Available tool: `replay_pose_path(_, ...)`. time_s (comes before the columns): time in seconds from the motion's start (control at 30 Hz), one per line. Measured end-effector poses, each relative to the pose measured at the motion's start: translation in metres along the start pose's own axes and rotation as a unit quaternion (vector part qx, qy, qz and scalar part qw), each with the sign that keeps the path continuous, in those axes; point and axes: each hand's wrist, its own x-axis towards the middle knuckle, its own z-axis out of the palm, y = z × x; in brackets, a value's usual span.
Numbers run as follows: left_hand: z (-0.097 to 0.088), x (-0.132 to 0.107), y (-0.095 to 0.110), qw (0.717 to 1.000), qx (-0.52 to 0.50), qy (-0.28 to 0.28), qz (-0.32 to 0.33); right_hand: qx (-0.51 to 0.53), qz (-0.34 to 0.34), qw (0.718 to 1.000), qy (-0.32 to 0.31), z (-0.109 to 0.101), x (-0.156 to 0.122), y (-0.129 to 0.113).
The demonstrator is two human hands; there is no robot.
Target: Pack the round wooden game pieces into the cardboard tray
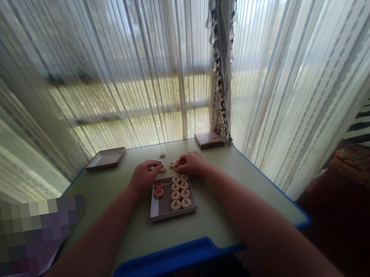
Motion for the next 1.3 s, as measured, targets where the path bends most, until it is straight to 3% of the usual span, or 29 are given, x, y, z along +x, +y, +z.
replay_pose_path(0.27,-0.001,0.001,-0.007,0.999,0.051,0.015,-0.007,0.102,0.084,0.991,0.025,-0.005,0.0,-0.001)
replay_pose_path(0.47,-0.009,-0.006,0.009,0.997,0.053,0.017,0.057,0.234,0.011,0.969,0.073,-0.009,-0.006,-0.023)
replay_pose_path(0.57,-0.014,-0.011,0.02,0.998,0.009,-0.012,0.053,0.304,-0.045,0.95,0.057,-0.003,-0.014,-0.037)
replay_pose_path(0.67,-0.017,-0.014,0.025,0.994,-0.079,-0.04,0.069,0.287,-0.077,0.95,0.093,0.004,-0.02,-0.044)
replay_pose_path(0.8,-0.017,-0.014,0.026,0.977,-0.204,-0.049,0.041,0.293,-0.083,0.947,0.103,0.01,-0.021,-0.041)
replay_pose_path(0.93,-0.018,-0.012,0.025,0.967,-0.254,-0.03,0.011,0.307,-0.082,0.945,0.078,0.011,-0.021,-0.038)
replay_pose_path(1.03,-0.018,-0.012,0.024,0.969,-0.246,-0.031,0.01,0.273,-0.093,0.954,0.081,0.011,-0.021,-0.038)
replay_pose_path(1.17,-0.018,-0.011,0.022,0.977,-0.212,-0.013,-0.008,0.095,-0.145,0.978,0.116,0.009,-0.024,-0.041)
replay_pose_path(1.3,-0.017,-0.01,0.023,0.981,-0.192,-0.018,-0.033,-0.041,-0.178,0.973,0.139,0.007,-0.028,-0.05)
